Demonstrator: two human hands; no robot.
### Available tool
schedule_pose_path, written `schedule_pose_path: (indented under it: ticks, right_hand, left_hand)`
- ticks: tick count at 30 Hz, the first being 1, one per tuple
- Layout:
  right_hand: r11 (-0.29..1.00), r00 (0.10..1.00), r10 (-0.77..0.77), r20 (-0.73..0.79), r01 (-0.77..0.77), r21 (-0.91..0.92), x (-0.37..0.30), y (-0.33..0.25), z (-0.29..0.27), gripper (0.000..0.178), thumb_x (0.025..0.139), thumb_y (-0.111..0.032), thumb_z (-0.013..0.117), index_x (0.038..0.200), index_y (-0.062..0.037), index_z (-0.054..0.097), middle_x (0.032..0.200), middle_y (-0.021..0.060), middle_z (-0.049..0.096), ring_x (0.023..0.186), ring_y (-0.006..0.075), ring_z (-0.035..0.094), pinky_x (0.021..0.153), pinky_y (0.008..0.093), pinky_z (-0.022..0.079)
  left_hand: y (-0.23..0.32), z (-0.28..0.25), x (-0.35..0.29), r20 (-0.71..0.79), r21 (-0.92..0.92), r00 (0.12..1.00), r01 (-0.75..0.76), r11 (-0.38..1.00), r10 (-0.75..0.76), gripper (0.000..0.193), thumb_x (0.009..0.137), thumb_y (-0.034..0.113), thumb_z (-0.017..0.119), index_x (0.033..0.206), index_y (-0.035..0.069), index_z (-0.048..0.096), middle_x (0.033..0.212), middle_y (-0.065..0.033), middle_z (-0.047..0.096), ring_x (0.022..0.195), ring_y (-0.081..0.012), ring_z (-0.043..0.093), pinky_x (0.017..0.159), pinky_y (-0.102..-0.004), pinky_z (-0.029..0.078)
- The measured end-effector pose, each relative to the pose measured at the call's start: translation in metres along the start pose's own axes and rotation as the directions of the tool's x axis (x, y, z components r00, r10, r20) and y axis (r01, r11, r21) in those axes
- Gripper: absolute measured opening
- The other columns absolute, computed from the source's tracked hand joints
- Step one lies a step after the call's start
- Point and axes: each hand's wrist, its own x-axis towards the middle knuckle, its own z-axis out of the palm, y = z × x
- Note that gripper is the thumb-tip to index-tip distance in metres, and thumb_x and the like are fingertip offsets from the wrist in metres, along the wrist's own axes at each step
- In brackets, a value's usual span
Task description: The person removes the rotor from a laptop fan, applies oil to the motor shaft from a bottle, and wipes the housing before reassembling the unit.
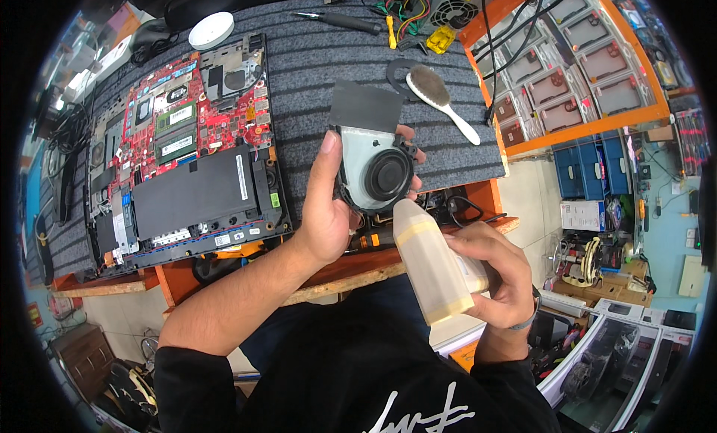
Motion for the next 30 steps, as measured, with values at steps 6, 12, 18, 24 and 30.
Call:
schedule_pose_path:
  ticks: [6,12,18,24,30]
  right_hand:
    - [1.000,1.000,0.004,0.006,-0.005,0.023,-0.0019,0.0023,0.0007,0.063,0.073,-0.028,0.081,0.122,0.0077,0.064,0.110,0.0223,0.067,0.095,0.0303,0.064,0.085,0.0376,0.048]
    - [1.000,1.000,0.007,0.005,-0.008,0.026,-0.0018,0.0020,0.0009,0.064,0.073,-0.030,0.082,0.122,0.0078,0.064,0.109,0.0222,0.067,0.095,0.0299,0.064,0.085,0.0376,0.049]
    - [0.999,1.000,0.016,0.007,-0.017,0.041,-0.0023,0.0009,0.0007,0.064,0.074,-0.029,0.082,0.122,0.0079,0.063,0.110,0.0225,0.066,0.096,0.0301,0.064,0.086,0.0377,0.049]
    - [0.999,1.000,-0.008,0.019,0.008,0.033,-0.0022,0.0016,0.0004,0.063,0.074,-0.028,0.082,0.123,0.0079,0.063,0.111,0.0223,0.066,0.096,0.0299,0.064,0.085,0.0376,0.049]
    - [0.999,1.000,-0.002,-0.013,0.002,0.038,-0.0021,0.0015,0.0020,0.064,0.074,-0.030,0.081,0.122,0.0075,0.064,0.111,0.0217,0.066,0.096,0.0292,0.063,0.085,0.0369,0.048]
  left_hand:
    - [0.0011,0.0002,0.0001,0.014,0.000,1.000,0.000,1.000,0.000,0.089,0.098,0.069,0.009,0.133,-0.004,0.048,0.115,-0.0219,0.063,0.096,-0.0249,0.068,0.085,-0.0386,0.057]
    - [-0.0004,-0.0005,0.0000,0.019,-0.007,1.000,-0.008,1.000,0.008,0.089,0.098,0.069,0.009,0.134,-0.004,0.048,0.116,-0.0216,0.063,0.096,-0.0249,0.068,0.085,-0.0385,0.057]
    - [0.0007,-0.0002,-0.0005,0.014,0.010,1.000,-0.002,1.000,0.001,0.090,0.098,0.069,0.009,0.134,-0.004,0.048,0.116,-0.0214,0.063,0.096,-0.0245,0.068,0.085,-0.0383,0.057]
    - [0.0008,0.0006,-0.0003,0.015,0.004,1.000,-0.002,1.000,0.002,0.090,0.098,0.069,0.010,0.134,-0.004,0.048,0.116,-0.0214,0.063,0.096,-0.0240,0.068,0.085,-0.0381,0.057]
    - [-0.0003,0.0002,-0.0007,0.015,0.000,1.000,0.005,1.000,-0.005,0.089,0.098,0.069,0.009,0.134,-0.004,0.047,0.117,-0.0212,0.063,0.097,-0.0239,0.068,0.086,-0.0380,0.057]
